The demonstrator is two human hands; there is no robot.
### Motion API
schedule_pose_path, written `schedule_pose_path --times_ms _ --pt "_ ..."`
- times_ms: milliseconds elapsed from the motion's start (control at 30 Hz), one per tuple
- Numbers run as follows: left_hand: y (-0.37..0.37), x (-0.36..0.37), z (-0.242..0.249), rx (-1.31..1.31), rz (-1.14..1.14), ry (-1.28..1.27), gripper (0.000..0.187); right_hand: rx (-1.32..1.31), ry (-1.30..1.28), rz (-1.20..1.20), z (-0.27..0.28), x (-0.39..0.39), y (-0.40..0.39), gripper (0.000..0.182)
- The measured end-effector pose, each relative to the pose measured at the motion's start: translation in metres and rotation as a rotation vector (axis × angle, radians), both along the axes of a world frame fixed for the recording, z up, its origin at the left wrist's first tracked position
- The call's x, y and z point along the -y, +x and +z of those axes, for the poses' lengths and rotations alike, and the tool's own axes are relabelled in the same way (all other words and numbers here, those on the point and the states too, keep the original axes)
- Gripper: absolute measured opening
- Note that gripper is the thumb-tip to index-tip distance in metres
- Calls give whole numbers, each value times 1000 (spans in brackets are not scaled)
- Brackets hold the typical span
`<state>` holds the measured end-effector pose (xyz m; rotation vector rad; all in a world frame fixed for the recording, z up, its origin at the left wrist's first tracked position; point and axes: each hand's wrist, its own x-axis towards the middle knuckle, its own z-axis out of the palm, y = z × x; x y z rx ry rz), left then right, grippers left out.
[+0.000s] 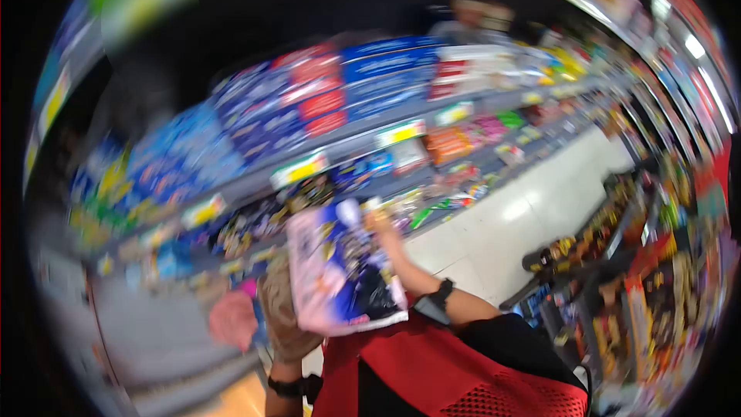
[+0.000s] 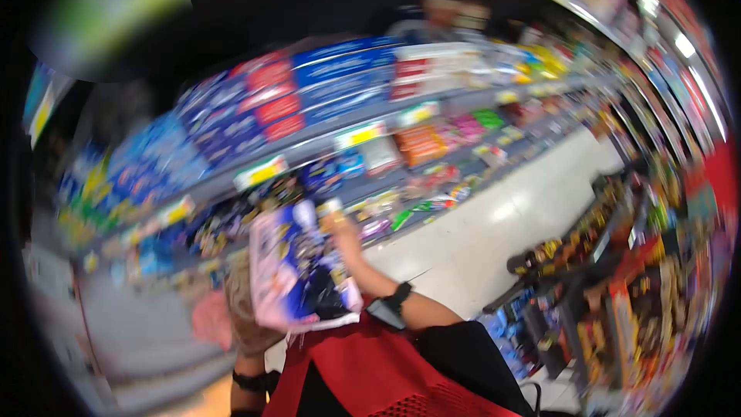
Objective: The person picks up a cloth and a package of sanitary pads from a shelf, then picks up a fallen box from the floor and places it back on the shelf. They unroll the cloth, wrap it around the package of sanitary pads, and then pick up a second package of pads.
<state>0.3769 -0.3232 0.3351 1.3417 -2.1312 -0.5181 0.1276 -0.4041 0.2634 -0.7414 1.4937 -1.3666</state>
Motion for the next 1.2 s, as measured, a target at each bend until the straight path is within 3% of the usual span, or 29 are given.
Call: schedule_pose_path --times_ms 33,67,100,167,233,333,433,567,667,700,800,833,1033,1133,1200 --pt "-2 2 2 -14 -5 20 55 73 -206 -16 -49 17 8 35" --pt "-6 6 3 -35 -17 34 55 95 -145 51 3 2 11 28" --pt "-10 9 2 -55 -21 54 55 72 -169 11 41 -8 19 32" --pt "-20 20 3 -84 -39 92 55 275 -123 60 94 -25 28 36" --pt "-33 23 1 -95 -64 146 55 -47 -397 -51 64 -14 49 37" --pt "-50 32 5 -104 -132 194 55 0 -507 -211 69 -9 44 40" --pt "-71 42 8 -96 -202 208 54 69 -282 -241 86 -12 2 40" --pt "-94 57 16 -98 -255 231 54 -89 -497 -586 81 1 -48 39" --pt "-102 58 17 -89 -290 250 54 -90 -474 -540 81 -11 -53 40" --pt "-106 59 18 -89 -293 261 54 -99 -335 -452 100 -31 -52 40" --pt "-109 56 17 -80 -317 279 54 -61 -471 -438 103 -43 -27 40" --pt "-108 56 16 -79 -316 290 54 -16 -342 -305 100 -47 -26 41" --pt "-108 49 11 -69 -326 337 53 -20 -445 -363 90 -40 -4 38" --pt "-106 49 11 -80 -316 352 53 -151 -544 -433 82 -24 -6 37" --pt "-104 48 8 -79 -316 368 53 -32 -455 -358 89 -26 -4 37"
